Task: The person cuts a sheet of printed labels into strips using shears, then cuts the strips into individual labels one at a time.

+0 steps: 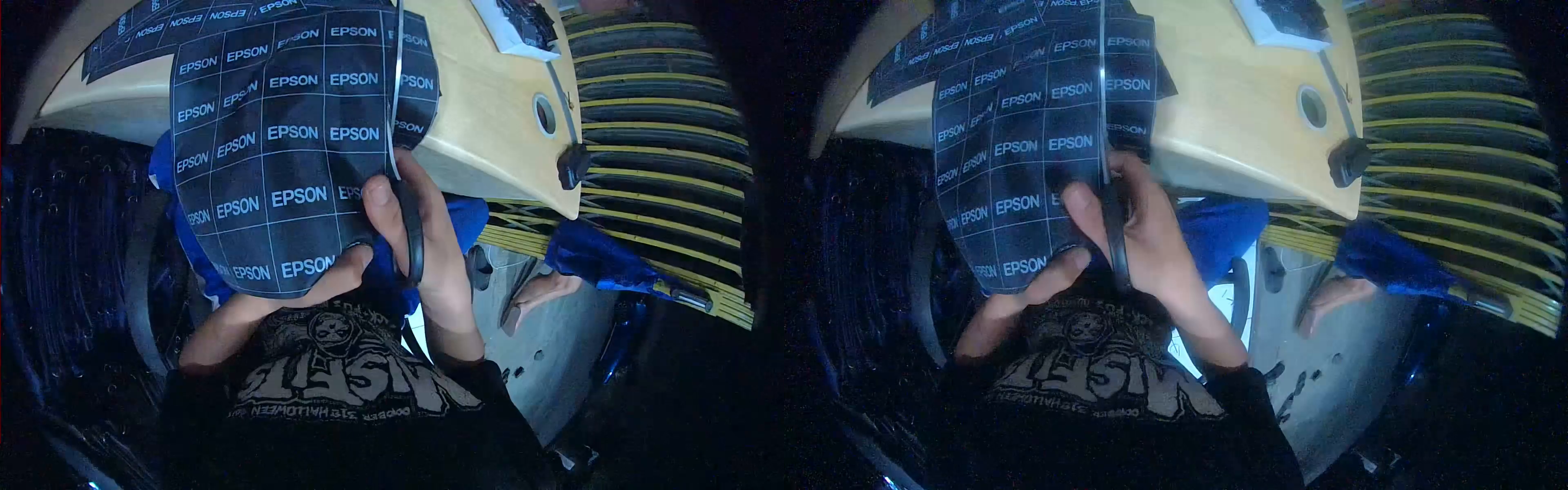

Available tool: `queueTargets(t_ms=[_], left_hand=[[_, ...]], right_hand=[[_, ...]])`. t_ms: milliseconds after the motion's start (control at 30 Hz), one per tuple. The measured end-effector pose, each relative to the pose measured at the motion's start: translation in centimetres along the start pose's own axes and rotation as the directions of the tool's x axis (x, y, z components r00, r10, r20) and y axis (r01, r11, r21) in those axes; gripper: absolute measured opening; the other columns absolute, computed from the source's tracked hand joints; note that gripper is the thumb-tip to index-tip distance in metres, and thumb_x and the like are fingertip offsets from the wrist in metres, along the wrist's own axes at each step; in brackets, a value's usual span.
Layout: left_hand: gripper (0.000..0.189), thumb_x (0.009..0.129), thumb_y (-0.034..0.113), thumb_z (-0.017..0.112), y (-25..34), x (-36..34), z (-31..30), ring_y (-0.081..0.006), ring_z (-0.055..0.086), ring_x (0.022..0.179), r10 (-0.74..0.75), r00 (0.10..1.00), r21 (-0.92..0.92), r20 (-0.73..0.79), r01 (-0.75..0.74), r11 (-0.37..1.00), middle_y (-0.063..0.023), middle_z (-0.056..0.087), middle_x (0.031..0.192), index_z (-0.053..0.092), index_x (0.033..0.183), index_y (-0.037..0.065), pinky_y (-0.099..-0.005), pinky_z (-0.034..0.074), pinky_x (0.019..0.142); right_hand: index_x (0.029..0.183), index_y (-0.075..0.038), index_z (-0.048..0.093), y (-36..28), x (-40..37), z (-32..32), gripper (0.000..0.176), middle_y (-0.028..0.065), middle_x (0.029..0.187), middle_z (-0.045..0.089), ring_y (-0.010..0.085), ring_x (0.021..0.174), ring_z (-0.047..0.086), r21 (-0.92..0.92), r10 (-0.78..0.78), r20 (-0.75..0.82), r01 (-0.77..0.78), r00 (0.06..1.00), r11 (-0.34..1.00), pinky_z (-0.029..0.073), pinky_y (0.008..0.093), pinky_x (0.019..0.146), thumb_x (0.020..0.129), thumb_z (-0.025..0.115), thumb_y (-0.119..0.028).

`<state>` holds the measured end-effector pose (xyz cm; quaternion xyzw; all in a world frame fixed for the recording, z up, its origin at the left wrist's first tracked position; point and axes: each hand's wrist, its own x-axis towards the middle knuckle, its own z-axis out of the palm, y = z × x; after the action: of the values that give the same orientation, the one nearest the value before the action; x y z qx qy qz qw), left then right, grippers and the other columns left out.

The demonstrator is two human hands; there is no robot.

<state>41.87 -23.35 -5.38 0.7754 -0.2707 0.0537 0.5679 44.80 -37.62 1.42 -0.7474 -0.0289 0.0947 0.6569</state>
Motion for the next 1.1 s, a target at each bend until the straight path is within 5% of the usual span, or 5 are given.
queueTargets(t_ms=[400,433,667,733,1100], left_hand=[[0.03,0.082,0.022,0.059,-2.3,-0.4,-1.2,-0.0108,0.053,0.094,-0.067,0.903,-0.114,0.424,0.127,0.985,0.0018,0.054,0.098,0.053,0.109,0.011,-0.0284,0.047,0.079],[0.034,0.084,0.024,0.056,-3.5,-2.7,2.4,-0.0109,0.051,0.1,-0.015,0.995,-0.157,0.101,0.031,0.987,0.0019,0.051,0.105,0.048,0.115,0.011,-0.0299,0.046,0.082],[0.036,0.089,0.024,0.05,-2.1,-2.3,0.4,-0.0133,0.048,0.107,-0.001,0.981,-0.076,0.192,0.016,0.997,0.0001,0.05,0.11,0.044,0.122,0.011,-0.0314,0.043,0.089],[0.042,0.091,0.027,0.045,-2.4,-3.2,0.6,-0.0152,0.046,0.111,0.242,0.861,0.88,0.447,-0.473,0.056,-0.0022,0.046,0.117,0.036,0.129,0.01,-0.0334,0.041,0.095],[0.048,0.094,0.032,0.038,-2.2,-2.8,0.6,-0.0157,0.043,0.114,0.163,0.888,0.877,0.43,-0.368,-0.308,-0.0061,0.041,0.118,0.023,0.132,0.006,-0.0296,0.045,0.094]], right_hand=[[0.105,0.005,0.051,-0.6,0.4,0.3,0.047,0.0097,0.089,0.059,0.0128,0.082,0.055,0.018,0.093,0.023,-0.094,0.995,0.995,0.044,0.0259,0.075,0.084,0.063,-0.035],[0.108,0.004,0.051,-0.6,0.4,0.4,0.05,0.0079,0.092,0.058,0.0119,0.087,0.052,0.021,0.089,0.028,-0.09,0.996,0.996,0.04,0.0242,0.079,0.084,0.06,-0.038],[0.111,0.005,0.051,-0.7,0.4,0.5,0.053,0.0086,0.098,0.057,0.0131,0.093,0.05,0.034,0.137,0.052,-0.139,0.989,0.99,0.037,0.0235,0.084,0.085,0.059,-0.04],[0.11,0.005,0.051,-0.1,0.4,0.7,0.053,0.0088,0.098,0.057,0.0133,0.092,0.05,0.057,0.13,0.041,-0.133,0.991,0.99,0.037,0.0238,0.084,0.084,0.06,-0.04],[0.107,0.004,0.053,0.0,0.8,0.8,0.049,0.0087,0.097,0.058,0.0128,0.093,0.051,0.044,0.147,0.007,-0.147,0.989,0.988,0.037,0.0245,0.085,0.083,0.063,-0.038]])
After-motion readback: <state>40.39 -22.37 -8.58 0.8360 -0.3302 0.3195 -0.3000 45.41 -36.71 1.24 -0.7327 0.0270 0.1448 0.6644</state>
